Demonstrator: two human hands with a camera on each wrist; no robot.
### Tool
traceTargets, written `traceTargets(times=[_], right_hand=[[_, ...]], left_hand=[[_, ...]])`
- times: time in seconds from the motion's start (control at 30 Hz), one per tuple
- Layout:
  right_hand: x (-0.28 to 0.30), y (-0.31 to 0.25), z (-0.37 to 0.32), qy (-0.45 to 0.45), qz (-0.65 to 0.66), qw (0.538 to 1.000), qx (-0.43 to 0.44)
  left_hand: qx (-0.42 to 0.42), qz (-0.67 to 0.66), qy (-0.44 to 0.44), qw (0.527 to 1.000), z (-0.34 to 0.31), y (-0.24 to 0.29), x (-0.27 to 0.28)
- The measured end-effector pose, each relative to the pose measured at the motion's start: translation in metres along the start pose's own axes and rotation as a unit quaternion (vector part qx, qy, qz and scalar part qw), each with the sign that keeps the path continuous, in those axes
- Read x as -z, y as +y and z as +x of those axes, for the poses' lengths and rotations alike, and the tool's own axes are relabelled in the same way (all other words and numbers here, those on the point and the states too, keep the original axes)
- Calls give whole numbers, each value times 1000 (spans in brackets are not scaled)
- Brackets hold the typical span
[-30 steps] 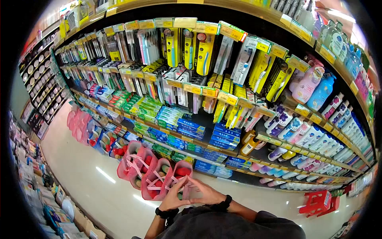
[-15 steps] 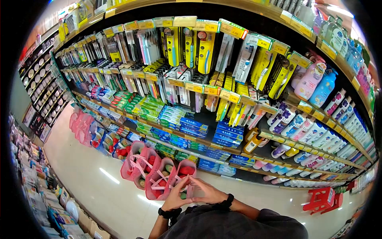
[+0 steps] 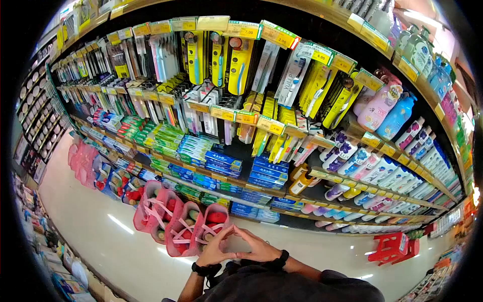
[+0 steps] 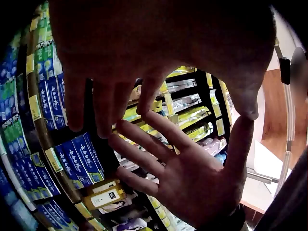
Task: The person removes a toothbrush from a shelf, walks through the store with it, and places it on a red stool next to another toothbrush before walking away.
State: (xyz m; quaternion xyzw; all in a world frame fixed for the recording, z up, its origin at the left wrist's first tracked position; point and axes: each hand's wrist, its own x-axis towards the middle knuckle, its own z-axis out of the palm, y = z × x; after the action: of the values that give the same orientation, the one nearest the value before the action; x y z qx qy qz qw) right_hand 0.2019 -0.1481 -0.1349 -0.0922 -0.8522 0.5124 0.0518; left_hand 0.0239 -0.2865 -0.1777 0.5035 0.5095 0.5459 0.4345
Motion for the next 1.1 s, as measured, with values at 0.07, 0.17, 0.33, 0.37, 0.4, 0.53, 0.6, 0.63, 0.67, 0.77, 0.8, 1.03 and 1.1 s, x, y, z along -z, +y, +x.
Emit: traceTargets(times=[0.07, 0.17, 0.33, 0.37, 0.4, 0.53, 0.6, 0.63, 0.67, 0.77, 0.8, 1.03, 1.1], right_hand=[[10, 10, -7, 6, 0, 1000, -7], [27, 19, -13, 21, 4, 1000, -3], [59, 21, -14, 51, 30, 998, 5], [65, 21, -13, 59, 36, 998, 8], [71, 20, -13, 67, 43, 997, 10], [93, 33, -19, 89, 1, 996, 19], [110, 31, -22, 78, 12, 997, 13], [119, 30, -24, 71, 17, 997, 8], [125, 34, -24, 70, 25, 997, 24], [138, 39, -24, 43, 51, 997, 44], [145, 35, -23, 24, 61, 997, 37], [159, 49, -23, -54, 45, 997, 9], [169, 42, -18, -70, 50, 996, 2]], left_hand=[[2, 19, -9, 1000, 14, -1, -7], [5, 31, -23, 999, 34, -3, -15], [-13, 40, -44, 998, 74, 16, -25], [-16, 40, -47, 998, 81, 22, -25], [-8, 41, -60, 997, 89, 20, -24], [-48, 175, -52, 982, 118, 53, -27], [-95, 272, -3, 958, 136, 101, -26], [-118, 316, 21, 941, 144, 126, -27], [-146, 286, 77, 944, 151, 157, -27], [-285, 250, 211, 901, 148, 242, -37], [-378, 252, 255, 854, 144, 254, -40], [-627, 249, 184, 715, 139, 357, -71], [-650, 223, 160, 708, 140, 356, -67]])
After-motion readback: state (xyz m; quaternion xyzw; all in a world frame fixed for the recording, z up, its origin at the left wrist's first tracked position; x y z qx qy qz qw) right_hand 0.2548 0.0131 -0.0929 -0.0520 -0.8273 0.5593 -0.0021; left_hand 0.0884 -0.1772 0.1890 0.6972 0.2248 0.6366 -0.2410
